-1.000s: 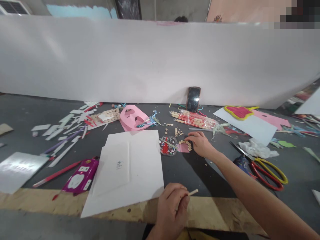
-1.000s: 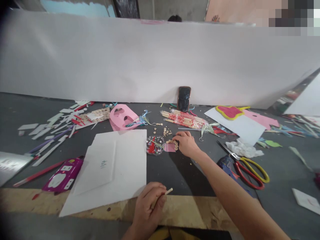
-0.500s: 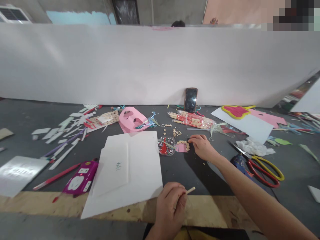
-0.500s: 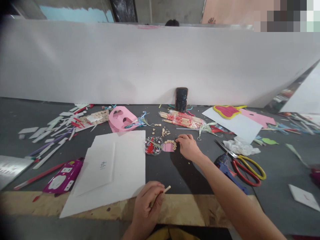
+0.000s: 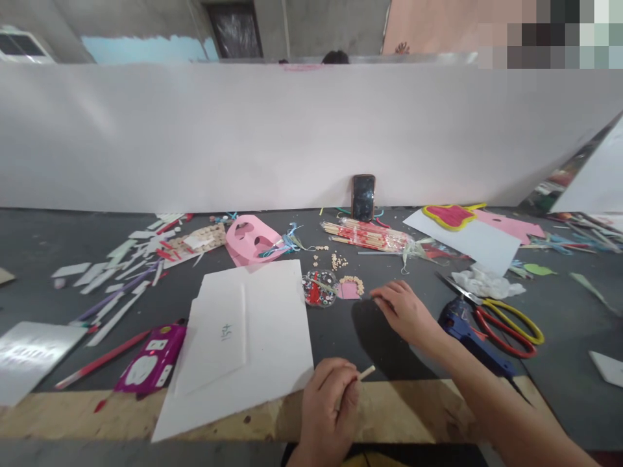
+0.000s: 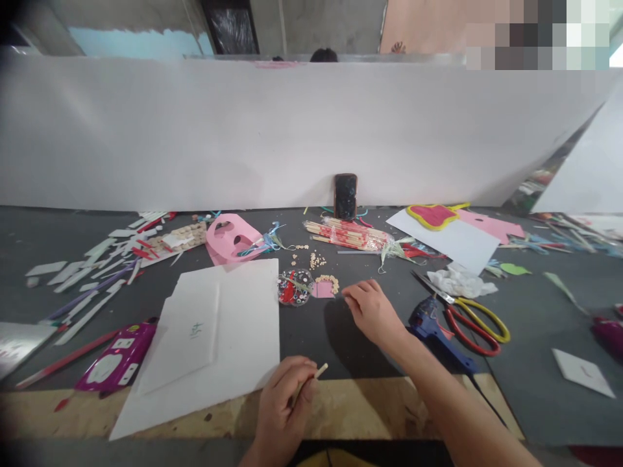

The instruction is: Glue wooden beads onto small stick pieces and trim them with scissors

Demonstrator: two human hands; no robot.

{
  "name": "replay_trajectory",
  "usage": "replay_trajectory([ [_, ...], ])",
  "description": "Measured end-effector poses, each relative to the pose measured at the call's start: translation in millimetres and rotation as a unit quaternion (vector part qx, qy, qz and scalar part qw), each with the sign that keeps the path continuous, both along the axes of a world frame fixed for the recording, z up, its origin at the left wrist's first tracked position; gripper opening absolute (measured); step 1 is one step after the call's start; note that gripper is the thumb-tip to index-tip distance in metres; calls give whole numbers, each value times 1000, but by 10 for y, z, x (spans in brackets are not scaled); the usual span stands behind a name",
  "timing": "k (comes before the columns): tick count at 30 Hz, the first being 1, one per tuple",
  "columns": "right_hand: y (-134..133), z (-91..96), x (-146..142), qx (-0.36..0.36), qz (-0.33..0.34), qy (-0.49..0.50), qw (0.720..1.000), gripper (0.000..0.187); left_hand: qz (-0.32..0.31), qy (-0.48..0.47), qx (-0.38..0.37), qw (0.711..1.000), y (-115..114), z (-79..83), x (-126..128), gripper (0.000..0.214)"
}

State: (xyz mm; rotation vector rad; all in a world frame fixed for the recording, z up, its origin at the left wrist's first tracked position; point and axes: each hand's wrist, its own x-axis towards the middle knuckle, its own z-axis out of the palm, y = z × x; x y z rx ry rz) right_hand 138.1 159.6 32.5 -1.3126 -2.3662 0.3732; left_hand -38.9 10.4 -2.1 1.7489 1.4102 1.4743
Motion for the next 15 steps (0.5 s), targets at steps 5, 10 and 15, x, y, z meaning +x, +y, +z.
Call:
replay_trajectory([
  [5,-563,149,77,-80,-9,72,994,25,-1,25,4,1000,-10,9,17,16],
  [10,-1031,221,99,-230,63,175,955,34,-20,99,30,994,-4,41,70,16],
  [15,-1123,180,144,-207,74,205,954,20,-40,188,53,980,14,77,118,19],
])
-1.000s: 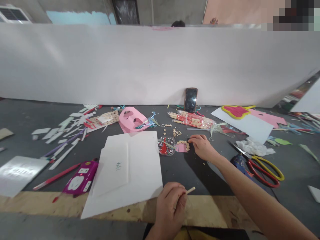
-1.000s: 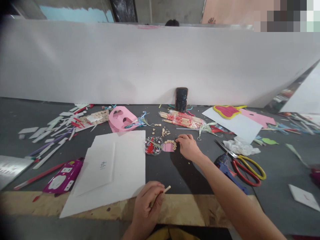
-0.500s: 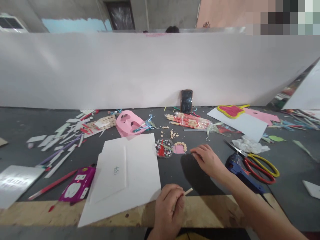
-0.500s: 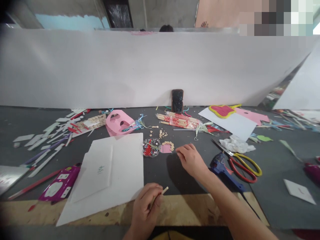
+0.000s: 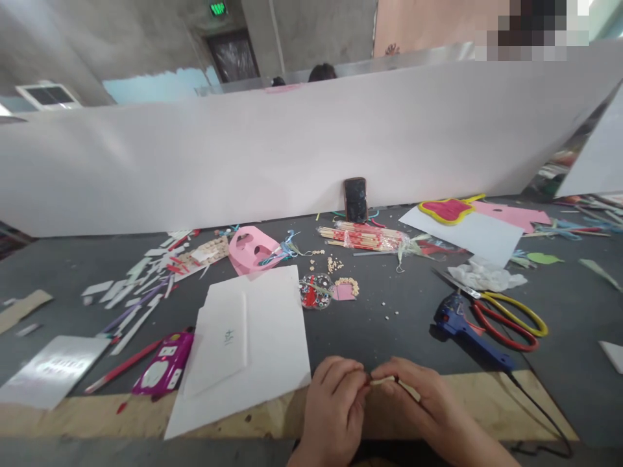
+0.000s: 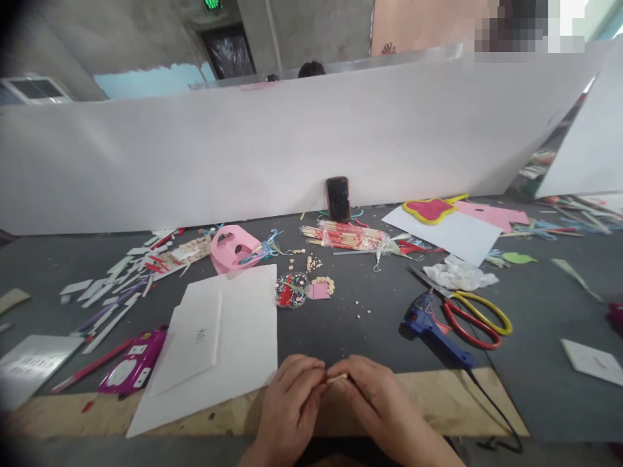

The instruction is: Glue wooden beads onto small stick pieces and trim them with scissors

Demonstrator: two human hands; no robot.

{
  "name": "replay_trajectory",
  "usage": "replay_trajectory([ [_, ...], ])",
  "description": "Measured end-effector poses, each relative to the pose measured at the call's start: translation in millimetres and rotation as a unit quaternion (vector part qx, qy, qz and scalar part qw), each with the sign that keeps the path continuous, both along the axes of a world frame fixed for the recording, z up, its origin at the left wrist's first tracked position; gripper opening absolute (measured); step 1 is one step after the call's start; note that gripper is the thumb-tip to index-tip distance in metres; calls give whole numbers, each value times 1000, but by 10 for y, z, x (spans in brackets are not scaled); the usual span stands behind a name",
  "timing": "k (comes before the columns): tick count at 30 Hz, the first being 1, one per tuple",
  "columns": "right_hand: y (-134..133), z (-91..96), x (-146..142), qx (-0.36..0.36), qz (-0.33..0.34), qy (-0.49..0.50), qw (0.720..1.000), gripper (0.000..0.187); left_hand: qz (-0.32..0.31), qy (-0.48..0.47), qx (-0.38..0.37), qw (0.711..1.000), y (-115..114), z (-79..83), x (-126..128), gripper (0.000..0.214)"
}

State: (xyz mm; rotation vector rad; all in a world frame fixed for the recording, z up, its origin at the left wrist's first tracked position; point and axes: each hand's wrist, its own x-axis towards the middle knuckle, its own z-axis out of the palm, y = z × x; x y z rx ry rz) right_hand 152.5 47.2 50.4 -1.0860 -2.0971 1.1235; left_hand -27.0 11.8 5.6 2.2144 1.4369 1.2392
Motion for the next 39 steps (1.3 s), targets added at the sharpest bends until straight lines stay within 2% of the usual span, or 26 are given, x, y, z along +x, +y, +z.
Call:
replay_trajectory([
  [2,11,-34,64,38,-50,5,998,20,2,54,-11,999,23,25,-17,26],
  [5,4,-97,222,87,-133,4,987,21,38,123,-27,991,116,86,-108,35],
  [9,-68,-284,486,97,-222,4,970,25,96,195,-68,974,428,189,-309,48],
  [12,-123,-469,629,79,-252,-3,964,25,121,231,-87,962,773,232,-428,59],
  [15,-153,-570,677,78,-257,-1,963,23,132,268,-95,950,1092,232,-465,68],
  [19,-160,-568,669,70,-257,15,964,23,145,310,-98,935,1340,217,-424,55],
  [22,-150,-554,668,65,-258,26,964,23,135,331,-96,929,1404,222,-379,41],
  [27,-141,-540,636,43,-275,59,959,25,115,350,-99,924,1412,219,-325,31],
  [31,-140,-527,618,15,-292,69,954,27,113,350,-109,923,1432,193,-308,30],
  [36,-108,-521,655,46,-261,41,963,25,100,346,-104,927,1494,164,-290,33],
  [39,-114,-488,618,39,-292,48,955,27,96,342,-102,929,1521,151,-264,35],
])
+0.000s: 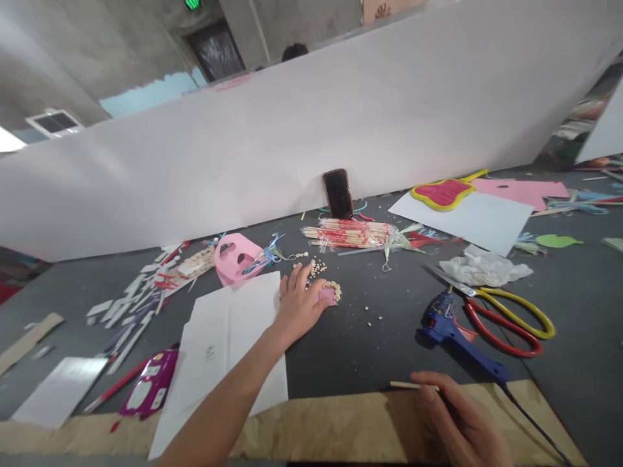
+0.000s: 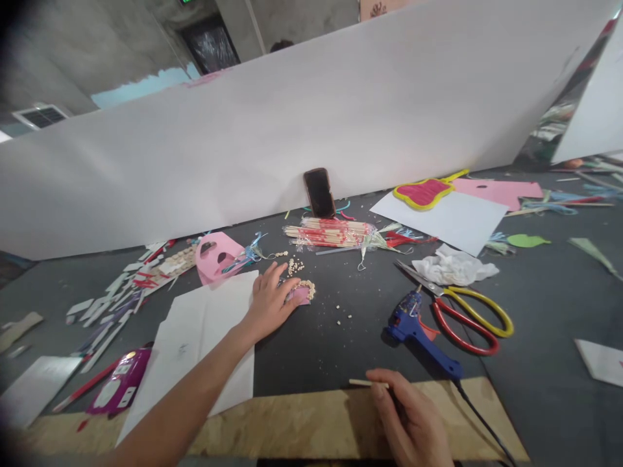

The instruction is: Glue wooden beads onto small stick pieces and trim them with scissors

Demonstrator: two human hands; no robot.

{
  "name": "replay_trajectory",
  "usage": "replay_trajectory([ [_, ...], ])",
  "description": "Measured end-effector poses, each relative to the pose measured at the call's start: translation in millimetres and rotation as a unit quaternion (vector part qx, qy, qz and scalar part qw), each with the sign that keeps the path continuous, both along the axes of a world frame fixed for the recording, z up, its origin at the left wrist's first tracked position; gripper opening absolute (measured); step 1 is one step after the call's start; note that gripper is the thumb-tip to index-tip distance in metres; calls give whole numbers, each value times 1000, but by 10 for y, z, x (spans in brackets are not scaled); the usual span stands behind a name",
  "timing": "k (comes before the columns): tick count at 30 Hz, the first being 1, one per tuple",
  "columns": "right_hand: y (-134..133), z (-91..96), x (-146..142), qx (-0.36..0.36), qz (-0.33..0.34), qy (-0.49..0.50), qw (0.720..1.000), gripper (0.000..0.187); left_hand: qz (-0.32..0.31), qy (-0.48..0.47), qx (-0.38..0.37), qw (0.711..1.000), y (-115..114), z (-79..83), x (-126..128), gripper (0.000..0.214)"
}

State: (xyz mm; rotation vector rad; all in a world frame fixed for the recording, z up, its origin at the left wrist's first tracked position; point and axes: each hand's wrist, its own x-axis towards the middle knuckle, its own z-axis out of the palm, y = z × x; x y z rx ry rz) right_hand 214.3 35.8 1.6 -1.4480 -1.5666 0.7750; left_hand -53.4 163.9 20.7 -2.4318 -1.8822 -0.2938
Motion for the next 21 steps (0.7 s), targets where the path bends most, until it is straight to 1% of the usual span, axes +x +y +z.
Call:
replay_trajectory([
  [2,-9,28,-38,-6,-20,13,1000,29,-5,-3,0,1000,11,-8,20,35],
  [5,-11,51,-61,-10,-20,19,1000,30,-14,-4,-4,1000,20,-16,43,31],
  [8,4,33,-26,-7,1,8,1000,28,-16,-5,-7,1000,23,-15,56,29],
  [12,25,-17,35,1,38,-19,999,25,-23,-13,-4,1000,25,-4,63,31],
  [16,34,-29,53,10,43,-44,998,22,-35,-17,-3,999,39,-3,72,31],
  [21,35,-23,50,16,48,-48,998,20,-38,-28,-8,999,31,7,85,31],
])
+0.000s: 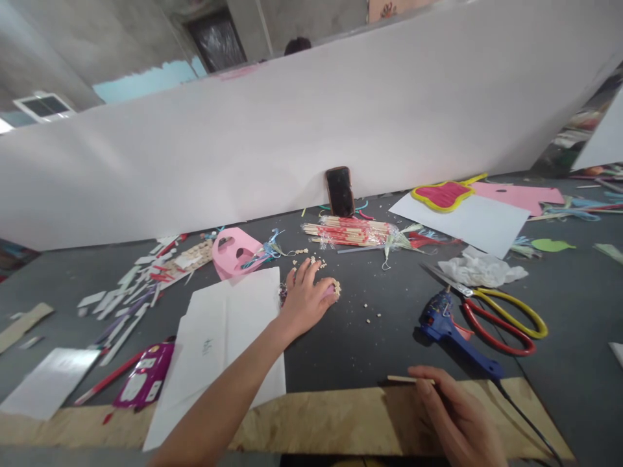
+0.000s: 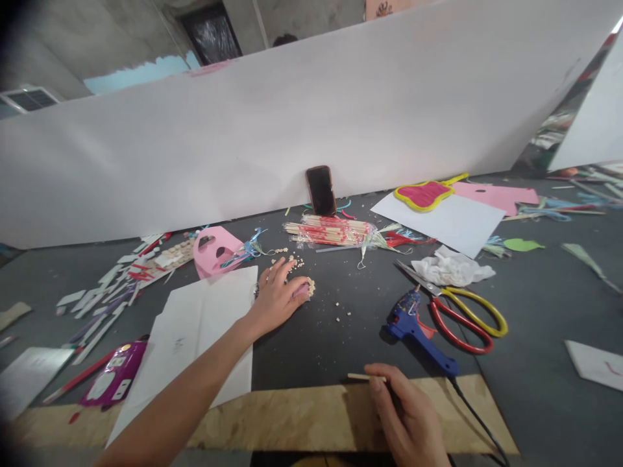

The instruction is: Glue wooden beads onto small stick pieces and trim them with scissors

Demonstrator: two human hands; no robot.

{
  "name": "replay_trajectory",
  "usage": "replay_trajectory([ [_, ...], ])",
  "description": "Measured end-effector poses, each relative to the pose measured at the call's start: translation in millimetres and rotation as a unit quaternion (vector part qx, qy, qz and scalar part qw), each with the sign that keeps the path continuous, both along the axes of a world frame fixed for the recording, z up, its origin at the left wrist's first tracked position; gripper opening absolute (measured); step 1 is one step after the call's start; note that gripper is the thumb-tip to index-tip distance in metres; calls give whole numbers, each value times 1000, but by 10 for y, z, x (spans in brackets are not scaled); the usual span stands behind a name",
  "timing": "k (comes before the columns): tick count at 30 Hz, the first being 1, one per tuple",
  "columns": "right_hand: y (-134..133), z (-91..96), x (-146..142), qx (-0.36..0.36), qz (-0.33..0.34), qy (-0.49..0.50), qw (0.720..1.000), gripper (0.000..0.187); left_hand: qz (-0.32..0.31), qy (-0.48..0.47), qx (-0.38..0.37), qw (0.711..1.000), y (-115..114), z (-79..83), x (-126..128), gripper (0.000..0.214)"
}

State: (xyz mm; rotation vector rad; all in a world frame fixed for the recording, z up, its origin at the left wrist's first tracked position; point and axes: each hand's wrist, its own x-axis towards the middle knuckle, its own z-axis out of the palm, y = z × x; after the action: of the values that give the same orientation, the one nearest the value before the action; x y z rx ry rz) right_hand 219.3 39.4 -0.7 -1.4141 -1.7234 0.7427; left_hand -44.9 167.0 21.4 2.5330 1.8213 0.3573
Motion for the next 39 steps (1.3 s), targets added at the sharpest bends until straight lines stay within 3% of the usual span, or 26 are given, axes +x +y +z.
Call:
replay_trajectory([
  [13,7,10,-2,-13,1,-7,1000,23,-26,-10,7,1000,-114,63,-21,32],
  [19,5,7,-10,-32,-15,0,999,26,-2,-106,5,994,-472,241,-28,33],
  [22,12,38,-51,-48,-24,18,998,29,-27,-221,-66,973,-778,297,154,35],
  [25,12,117,-97,-57,-16,30,998,27,-103,-316,-165,929,-1013,306,449,47],
  [28,-17,230,-136,-58,14,37,998,27,-144,-329,-212,909,-1119,275,717,52],
  [34,-61,380,-139,-30,97,1,995,24,-117,-326,-283,894,-1125,164,854,52],
  [39,34,468,77,41,11,-92,995,23,-32,-372,-257,891,-1035,108,663,42],
])
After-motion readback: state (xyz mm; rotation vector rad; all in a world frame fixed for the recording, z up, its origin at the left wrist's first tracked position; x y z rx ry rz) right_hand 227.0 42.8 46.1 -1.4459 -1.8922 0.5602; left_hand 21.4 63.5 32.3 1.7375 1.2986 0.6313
